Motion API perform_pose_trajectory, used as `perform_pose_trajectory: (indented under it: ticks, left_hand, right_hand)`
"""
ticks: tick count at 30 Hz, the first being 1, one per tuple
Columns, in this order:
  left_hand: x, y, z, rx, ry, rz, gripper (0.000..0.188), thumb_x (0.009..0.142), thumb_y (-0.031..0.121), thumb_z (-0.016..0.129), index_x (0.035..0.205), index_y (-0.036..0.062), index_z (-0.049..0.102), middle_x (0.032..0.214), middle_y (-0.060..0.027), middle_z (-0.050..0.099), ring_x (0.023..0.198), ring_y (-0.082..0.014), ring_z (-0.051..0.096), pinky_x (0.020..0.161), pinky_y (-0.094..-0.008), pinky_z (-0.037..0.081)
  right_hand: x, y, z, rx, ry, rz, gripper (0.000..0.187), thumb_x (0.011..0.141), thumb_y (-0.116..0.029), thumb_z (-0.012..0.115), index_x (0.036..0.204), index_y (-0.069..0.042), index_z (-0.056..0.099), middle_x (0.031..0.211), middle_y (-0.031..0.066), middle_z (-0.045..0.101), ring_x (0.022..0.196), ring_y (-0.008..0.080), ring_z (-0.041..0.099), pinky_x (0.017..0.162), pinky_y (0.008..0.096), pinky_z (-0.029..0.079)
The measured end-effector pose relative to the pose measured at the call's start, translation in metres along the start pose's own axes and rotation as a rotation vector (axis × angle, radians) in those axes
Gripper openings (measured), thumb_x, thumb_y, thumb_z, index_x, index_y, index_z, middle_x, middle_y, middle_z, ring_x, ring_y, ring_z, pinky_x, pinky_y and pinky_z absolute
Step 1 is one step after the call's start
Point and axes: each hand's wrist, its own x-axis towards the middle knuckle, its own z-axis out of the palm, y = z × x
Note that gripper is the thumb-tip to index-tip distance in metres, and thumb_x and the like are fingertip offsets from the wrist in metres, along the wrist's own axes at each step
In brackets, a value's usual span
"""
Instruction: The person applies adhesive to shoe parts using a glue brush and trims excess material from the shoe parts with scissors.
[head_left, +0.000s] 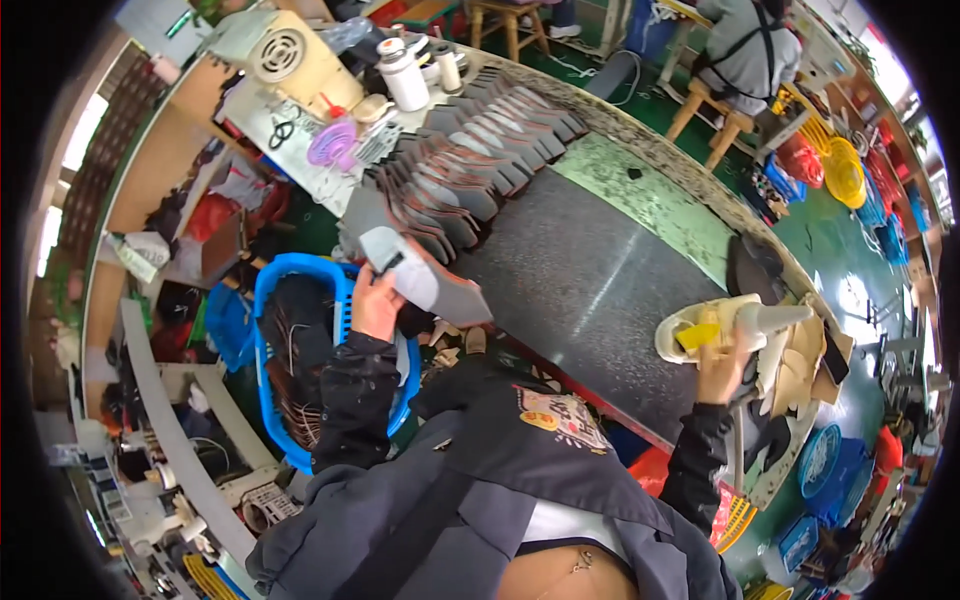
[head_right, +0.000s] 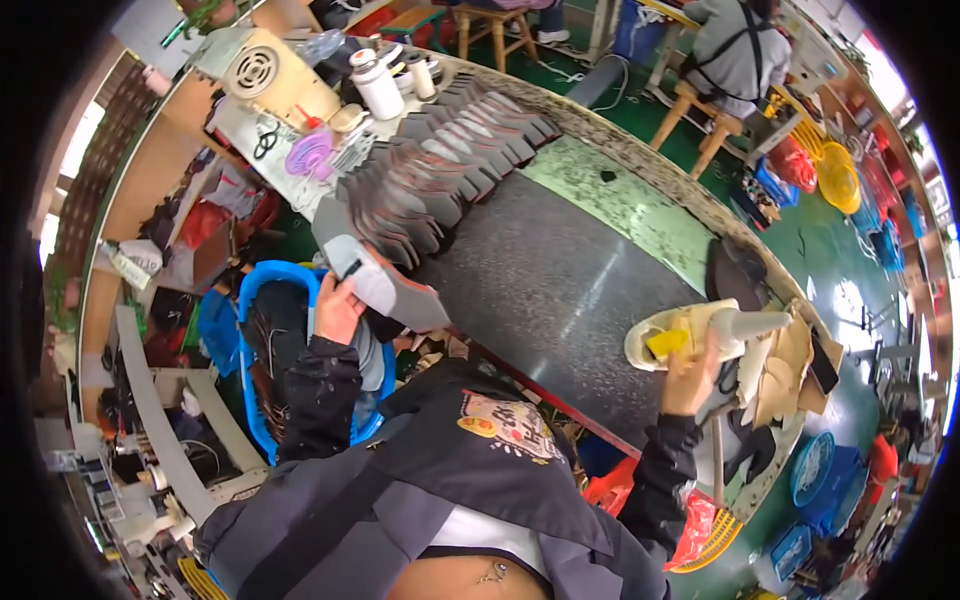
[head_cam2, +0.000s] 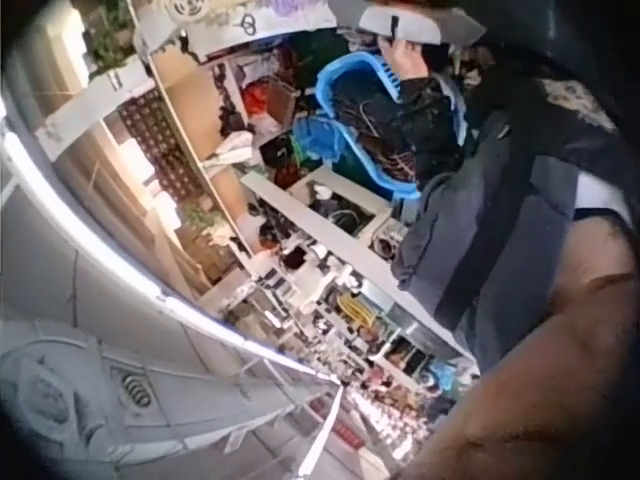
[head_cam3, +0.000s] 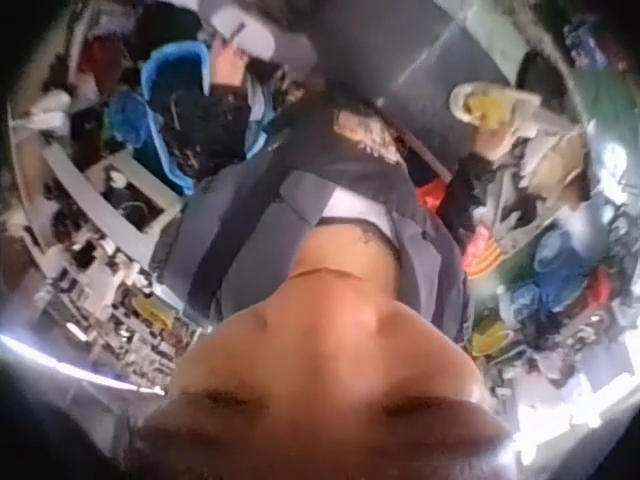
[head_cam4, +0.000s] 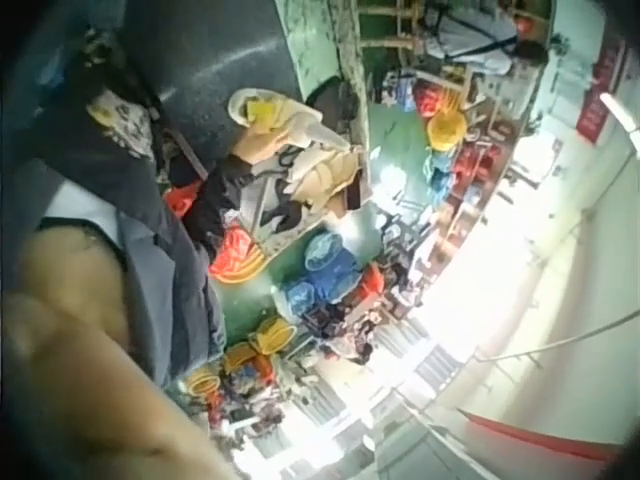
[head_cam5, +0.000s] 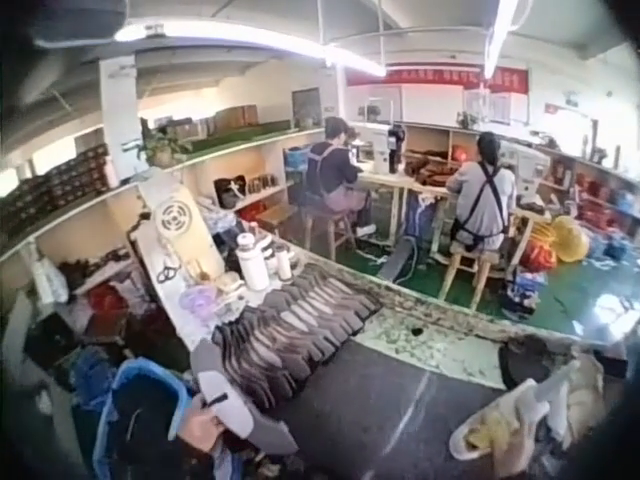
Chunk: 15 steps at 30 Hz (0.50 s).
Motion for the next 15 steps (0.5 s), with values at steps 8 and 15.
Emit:
perform_pose_trajectory:
  ticks: [8,15]
  left_hand:
    - [0.111,-0.058,-0.157,-0.369,0.445,-0.220,0.018,0.072,0.016,0.053,0.088,0.0062,0.054,0.086,-0.0050,0.059,0.081,-0.0236,0.057,0.075,-0.0362,0.046]
    - [0.168,-0.060,-0.181,-0.507,0.193,-0.296,0.017,0.076,0.016,0.049,0.085,0.0047,0.056,0.086,-0.0050,0.059,0.085,-0.0203,0.056,0.079,-0.0316,0.044]
  right_hand:
    - [0.000,-0.195,0.170,0.814,-0.785,0.123,0.074,0.068,-0.018,0.073,0.127,-0.001,0.033,0.127,0.0152,0.039,0.114,0.0237,0.042,0.082,0.0316,0.045]
    - [0.018,-0.330,0.355,1.352,-0.669,0.444,0.092,0.058,-0.008,0.079,0.130,0.001,0.022,0.125,0.0162,0.040,0.112,0.0257,0.043,0.093,0.0367,0.036]
